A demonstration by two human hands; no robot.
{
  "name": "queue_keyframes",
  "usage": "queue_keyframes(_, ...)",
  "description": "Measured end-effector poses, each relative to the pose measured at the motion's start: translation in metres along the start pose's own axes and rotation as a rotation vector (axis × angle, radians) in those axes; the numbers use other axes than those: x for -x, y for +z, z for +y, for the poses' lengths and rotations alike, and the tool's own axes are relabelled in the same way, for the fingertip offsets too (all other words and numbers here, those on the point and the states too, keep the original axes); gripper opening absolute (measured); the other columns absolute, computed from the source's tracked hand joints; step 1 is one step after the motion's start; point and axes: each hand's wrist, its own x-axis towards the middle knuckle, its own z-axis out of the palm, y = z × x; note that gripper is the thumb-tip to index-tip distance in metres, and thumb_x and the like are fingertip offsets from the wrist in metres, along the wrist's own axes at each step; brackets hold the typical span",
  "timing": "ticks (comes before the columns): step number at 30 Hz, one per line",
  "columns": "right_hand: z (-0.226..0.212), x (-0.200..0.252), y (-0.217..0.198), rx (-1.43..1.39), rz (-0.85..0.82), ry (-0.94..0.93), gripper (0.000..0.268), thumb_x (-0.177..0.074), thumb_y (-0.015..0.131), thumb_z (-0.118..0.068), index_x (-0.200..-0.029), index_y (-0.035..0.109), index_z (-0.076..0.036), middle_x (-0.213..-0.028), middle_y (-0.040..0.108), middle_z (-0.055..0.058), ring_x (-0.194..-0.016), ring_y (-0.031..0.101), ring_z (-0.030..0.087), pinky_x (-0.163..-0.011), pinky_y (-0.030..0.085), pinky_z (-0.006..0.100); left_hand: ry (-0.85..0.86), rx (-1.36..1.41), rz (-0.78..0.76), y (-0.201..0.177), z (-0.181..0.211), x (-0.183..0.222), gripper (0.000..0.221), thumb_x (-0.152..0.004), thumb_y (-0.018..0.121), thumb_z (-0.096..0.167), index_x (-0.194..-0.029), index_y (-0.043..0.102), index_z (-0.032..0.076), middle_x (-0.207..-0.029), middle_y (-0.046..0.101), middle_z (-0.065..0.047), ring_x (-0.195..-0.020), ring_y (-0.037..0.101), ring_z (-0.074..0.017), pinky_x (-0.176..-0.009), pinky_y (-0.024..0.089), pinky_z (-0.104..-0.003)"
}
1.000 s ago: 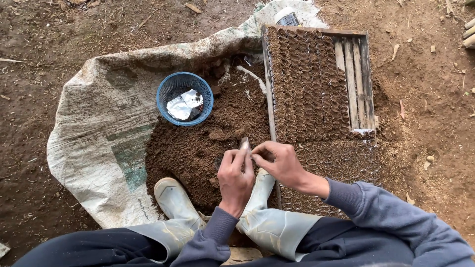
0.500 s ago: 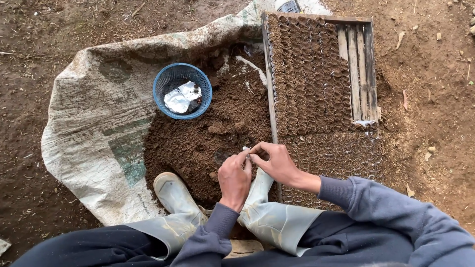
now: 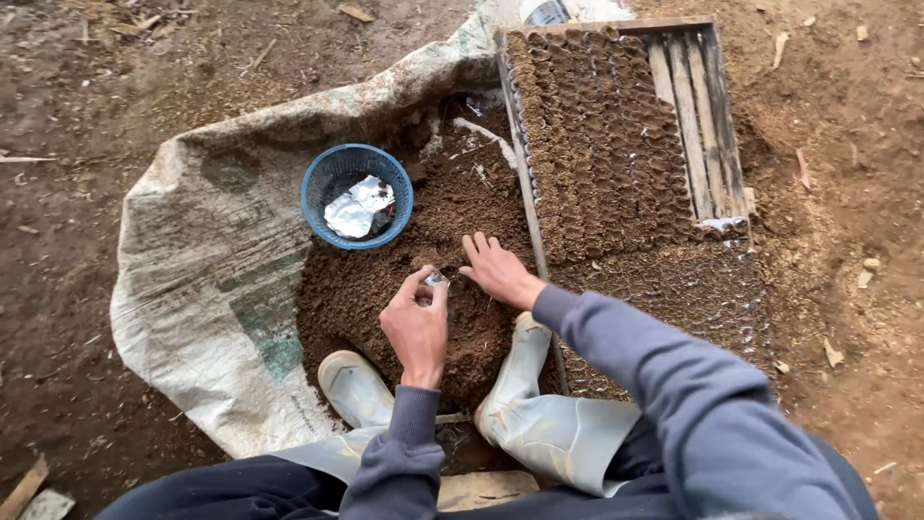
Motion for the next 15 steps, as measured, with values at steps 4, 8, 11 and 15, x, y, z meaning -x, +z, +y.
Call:
queue_keyframes(4, -0.001, -0.004, 0.040, 0.640, 0.279, -0.072, 0.051, -0.100, 0.053, -0.044, -0.125, 0.055, 0.001, -0.102, 0.054, 0.009, -0.087, 0.064, 0.019, -0.054, 0.057, 0.021, -0.018, 0.023, 0.014, -0.003, -0.005, -0.002, 0.026, -0.081, 0.073, 0.016, -0.107, 0.080, 0.013, -0.070, 0.075, -0.007, -0.062, 0.068, -0.0160, -0.061, 0.054, -0.032)
queue_keyframes(8, 0.036, -0.028, 0.102, 0.664, 0.320, -0.152, 0.015, -0.099, 0.046, -0.025, -0.101, 0.055, -0.013, -0.088, 0.048, -0.002, -0.069, 0.065, 0.012, -0.048, 0.054, 0.021, -0.011, 0.045, 0.020, 0.000, -0.007, -0.002, 0.028, -0.080, 0.074, 0.016, -0.107, 0.080, 0.012, -0.070, 0.075, -0.007, -0.061, 0.068, -0.0181, -0.061, 0.054, -0.033)
queue_keyframes(11, 0.028, -0.015, 0.066, 0.314, 0.210, -0.098, 0.019, -0.104, 0.042, -0.022, -0.098, 0.055, -0.010, -0.088, 0.054, 0.003, -0.071, 0.074, 0.024, -0.057, 0.061, 0.033, -0.028, 0.038, 0.014, 0.000, -0.008, -0.001, 0.029, -0.080, 0.075, 0.018, -0.108, 0.080, 0.014, -0.070, 0.075, -0.006, -0.060, 0.067, -0.0157, -0.061, 0.053, -0.032)
queue_keyframes(15, 0.010, -0.006, -0.001, -0.235, 0.066, 0.211, 0.043, -0.110, 0.038, -0.044, -0.094, 0.052, -0.006, -0.079, 0.064, 0.022, -0.080, 0.072, 0.049, -0.073, 0.058, 0.059, -0.032, 0.033, 0.033, -0.002, -0.013, -0.005, 0.028, -0.078, 0.076, 0.018, -0.106, 0.080, 0.013, -0.069, 0.074, -0.005, -0.065, 0.072, -0.0209, -0.063, 0.055, -0.035)
